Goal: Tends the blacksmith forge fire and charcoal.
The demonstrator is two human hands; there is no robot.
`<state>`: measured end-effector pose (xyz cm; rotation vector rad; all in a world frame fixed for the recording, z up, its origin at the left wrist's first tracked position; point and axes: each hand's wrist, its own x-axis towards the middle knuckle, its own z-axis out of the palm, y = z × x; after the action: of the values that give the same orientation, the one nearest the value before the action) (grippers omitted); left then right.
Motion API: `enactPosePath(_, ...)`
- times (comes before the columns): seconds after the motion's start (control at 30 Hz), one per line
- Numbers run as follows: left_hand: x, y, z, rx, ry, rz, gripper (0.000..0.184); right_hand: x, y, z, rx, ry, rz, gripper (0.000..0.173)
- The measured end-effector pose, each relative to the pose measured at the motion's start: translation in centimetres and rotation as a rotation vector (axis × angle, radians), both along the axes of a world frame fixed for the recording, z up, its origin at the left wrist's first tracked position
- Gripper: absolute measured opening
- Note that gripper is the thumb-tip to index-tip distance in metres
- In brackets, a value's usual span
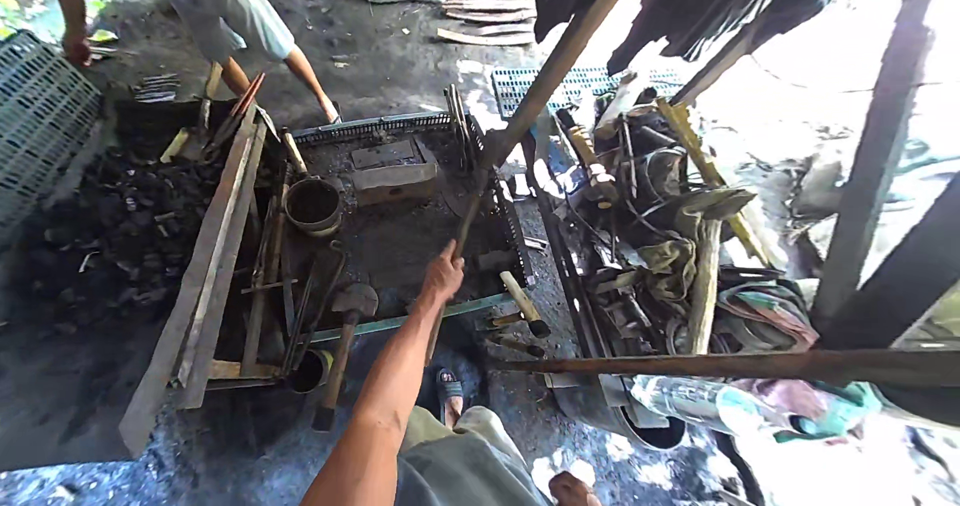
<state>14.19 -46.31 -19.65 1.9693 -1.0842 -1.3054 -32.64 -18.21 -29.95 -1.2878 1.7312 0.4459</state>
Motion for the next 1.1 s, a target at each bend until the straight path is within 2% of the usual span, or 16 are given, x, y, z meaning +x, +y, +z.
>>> enactPosePath(0.03,1.8,0.0,-0.5,0.027,0.035,0.087,0.057,-0.2,0.0,-0.2,0.001,-0.006,-0.04,0.031)
enactPosePath(0.1,6.7,0.7,-3.8,0.051,0.117,0.294,0.053,0.2,-0.3,-0.4,-0.016,-0.036,-0.103,0.031)
enactPosePath(0.17,10.3,3.3,-5.9,0.066,0.133,0.531,0.049,0.9,-0.5,0.6,-0.055,-0.077,-0.19,0.031)
enactPosePath(0.27,10.8,5.0,-5.9,0.02,0.01,0.83,0.055,2.0,-0.8,0.8,-0.12,-0.106,-0.279,0.03)
enactPosePath(0.33,9.0,4.6,-6.3,-0.005,-0.022,0.906,0.06,1.9,0.2,0.4,-0.089,-0.09,-0.238,0.029)
enactPosePath(0.37,7.8,4.0,-6.3,0.007,-0.051,0.834,0.06,1.9,0.4,0.2,-0.069,-0.077,-0.196,0.03)
enactPosePath(0.4,6.2,3.5,-6.2,0.032,-0.082,0.685,0.06,1.8,0.6,0.2,-0.057,-0.064,-0.153,0.03)
enactPosePath(0.5,1.7,2.0,-5.0,0.101,-0.091,0.095,0.059,1.8,0.6,0.3,-0.049,-0.038,-0.069,0.03)
enactPosePath(0.53,0.4,1.4,-4.8,0.101,-0.084,-0.042,0.055,2.0,0.4,0.3,-0.045,-0.031,-0.044,0.03)
enactPosePath(0.6,-2.2,0.9,-4.5,0.062,-0.072,-0.192,0.053,2.3,-0.2,0.8,-0.032,-0.02,-0.021,0.032)
enactPosePath(0.63,-2.8,0.8,-3.9,0.022,-0.075,-0.202,0.054,2.4,-0.9,1.0,-0.045,-0.025,-0.041,0.033)
enactPosePath(0.73,-0.2,1.1,-1.8,0.0,-0.012,-0.017,0.055,2.9,-1.8,1.1,-0.132,-0.067,-0.163,0.029)
enactPosePath(0.83,6.0,4.4,-4.8,0.094,0.108,0.38,0.052,3.4,-1.7,1.5,-0.146,-0.079,-0.182,0.027)
enactPosePath(0.97,11.1,10.5,-7.5,0.073,0.076,0.822,0.055,3.3,-0.7,1.7,-0.146,-0.064,-0.166,0.028)
enactPosePath(1.03,11.6,13.2,-7.0,0.028,0.081,0.927,0.059,2.8,0.7,1.4,-0.126,-0.04,-0.093,0.029)
enactPosePath(1.1,11.4,15.1,-5.3,-0.02,0.047,0.898,0.061,2.5,1.1,1.2,-0.108,-0.018,-0.013,0.03)
